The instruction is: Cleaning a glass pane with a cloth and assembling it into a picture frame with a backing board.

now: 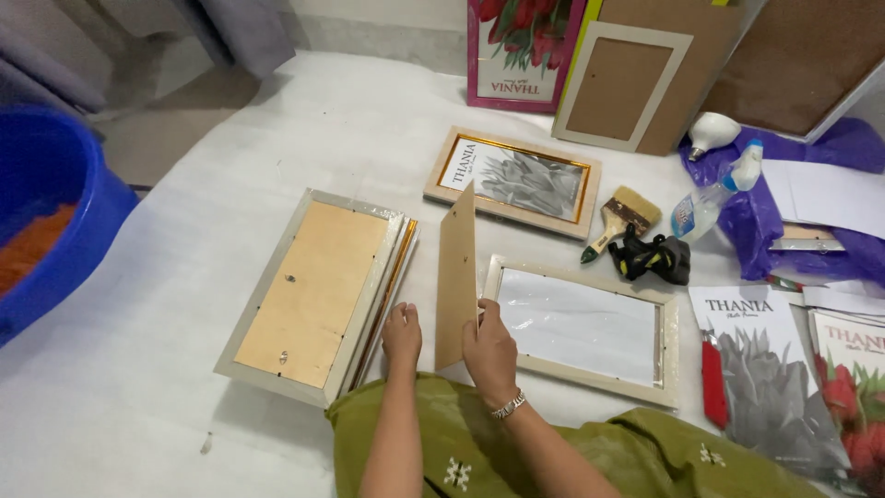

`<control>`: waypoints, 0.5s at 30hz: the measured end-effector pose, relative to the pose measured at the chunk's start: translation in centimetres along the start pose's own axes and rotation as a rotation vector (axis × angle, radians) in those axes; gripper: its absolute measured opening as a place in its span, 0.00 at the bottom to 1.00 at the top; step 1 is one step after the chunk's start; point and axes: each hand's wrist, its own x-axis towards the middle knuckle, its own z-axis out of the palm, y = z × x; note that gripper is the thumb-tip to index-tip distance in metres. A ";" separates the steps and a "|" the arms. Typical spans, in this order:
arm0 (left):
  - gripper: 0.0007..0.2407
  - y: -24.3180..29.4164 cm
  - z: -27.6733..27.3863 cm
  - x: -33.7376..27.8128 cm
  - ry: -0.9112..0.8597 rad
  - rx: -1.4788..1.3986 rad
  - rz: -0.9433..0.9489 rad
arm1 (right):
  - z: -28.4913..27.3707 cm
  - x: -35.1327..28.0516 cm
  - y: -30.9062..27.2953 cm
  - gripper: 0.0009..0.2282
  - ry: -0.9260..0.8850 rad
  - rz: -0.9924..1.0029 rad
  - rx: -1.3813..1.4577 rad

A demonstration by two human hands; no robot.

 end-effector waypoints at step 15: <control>0.23 -2.2 2.2 2.2 -0.062 -0.191 -0.072 | 4.4 2.3 7.5 0.14 -0.091 -0.203 -0.445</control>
